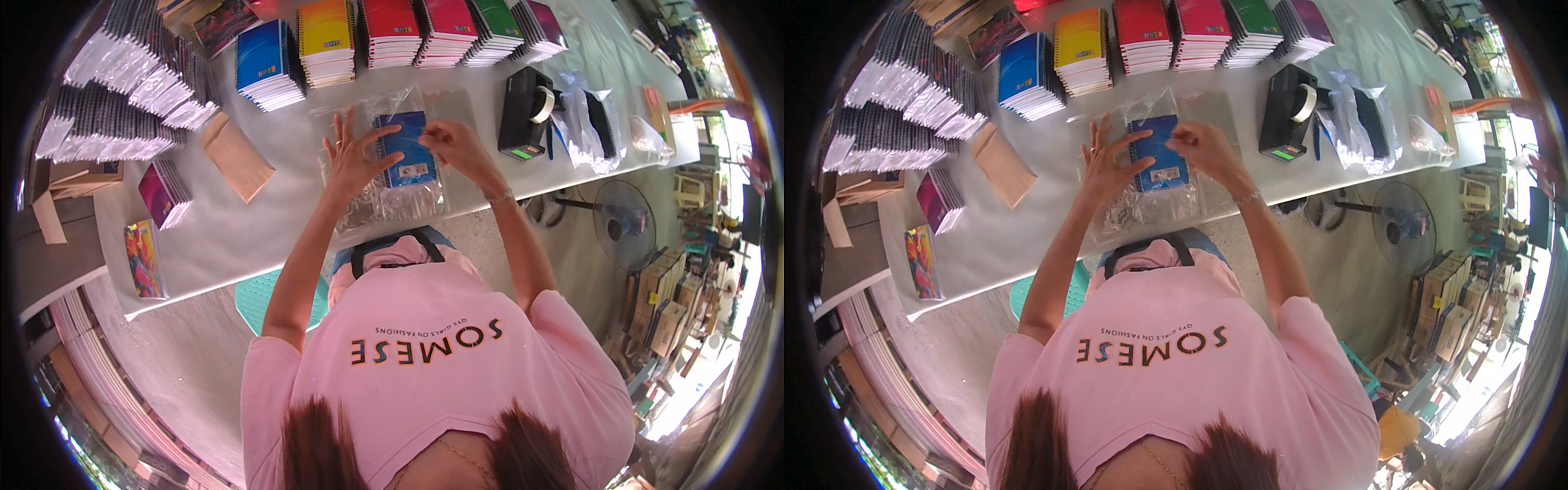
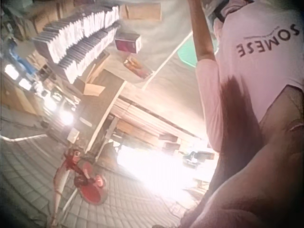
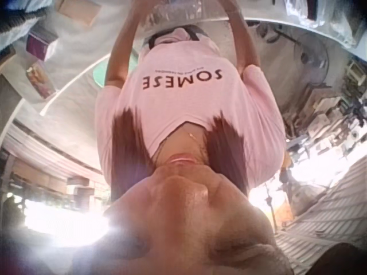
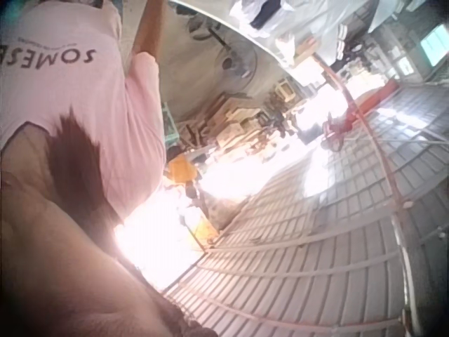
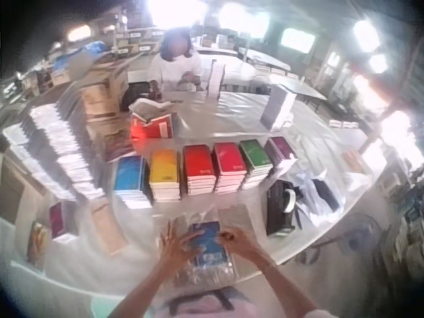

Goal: The person gathers different colored notebooks into stacks, places each stack into a clear plastic bag, and seals the bag using a tape dispenser.

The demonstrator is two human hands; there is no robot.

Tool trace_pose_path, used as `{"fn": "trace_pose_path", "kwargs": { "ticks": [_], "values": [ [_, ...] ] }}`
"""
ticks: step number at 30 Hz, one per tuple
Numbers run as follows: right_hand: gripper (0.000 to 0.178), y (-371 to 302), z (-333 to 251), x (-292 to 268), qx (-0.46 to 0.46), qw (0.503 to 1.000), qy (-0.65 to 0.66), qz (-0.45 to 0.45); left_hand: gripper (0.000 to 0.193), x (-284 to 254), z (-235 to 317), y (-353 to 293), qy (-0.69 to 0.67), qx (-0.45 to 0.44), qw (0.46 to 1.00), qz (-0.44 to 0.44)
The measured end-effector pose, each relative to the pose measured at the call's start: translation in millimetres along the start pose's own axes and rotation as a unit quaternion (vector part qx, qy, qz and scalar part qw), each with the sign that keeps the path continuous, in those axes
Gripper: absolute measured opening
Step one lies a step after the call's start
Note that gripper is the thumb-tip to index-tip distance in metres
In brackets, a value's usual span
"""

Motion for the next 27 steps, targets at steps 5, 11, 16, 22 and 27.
{"fn": "trace_pose_path", "kwargs": {
  "ticks": [5, 11, 16, 22, 27],
  "values": [
    [0.02, 39.8, -14.2, 29.2, -0.042, 0.981, -0.143, -0.123, 0.06, 0.2, -2.2, 1.6, 0.001, -0.012, 1.0, -0.014],
    [0.027, 59.0, -6.1, 34.5, 0.015, 0.972, -0.156, -0.176, 0.064, 33.8, 10.8, -28.9, 0.043, -0.009, 0.998, 0.044],
    [0.036, 54.6, -10.5, 23.0, -0.051, 0.948, -0.305, -0.072, 0.062, 56.7, 10.2, -40.0, -0.038, -0.056, 0.995, 0.072],
    [0.039, 21.4, 19.8, 14.9, -0.12, 0.961, -0.177, 0.177, 0.058, 71.2, -24.8, -31.6, -0.041, -0.065, 0.993, 0.084],
    [0.049, 21.6, 68.6, 30.9, -0.005, 0.975, 0.21, 0.071, 0.05, 49.8, -2.1, -8.4, -0.207, -0.171, 0.951, 0.155]
  ]
}}
Point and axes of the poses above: each hand's wrist, its own y-axis towards the middle knuckle, its own x-axis out of the palm, z = x × y, the point moved 5 cm from there along y, towards the middle knuckle, and after that the axes turned 5 degrees about x, right-handed, at the moved point
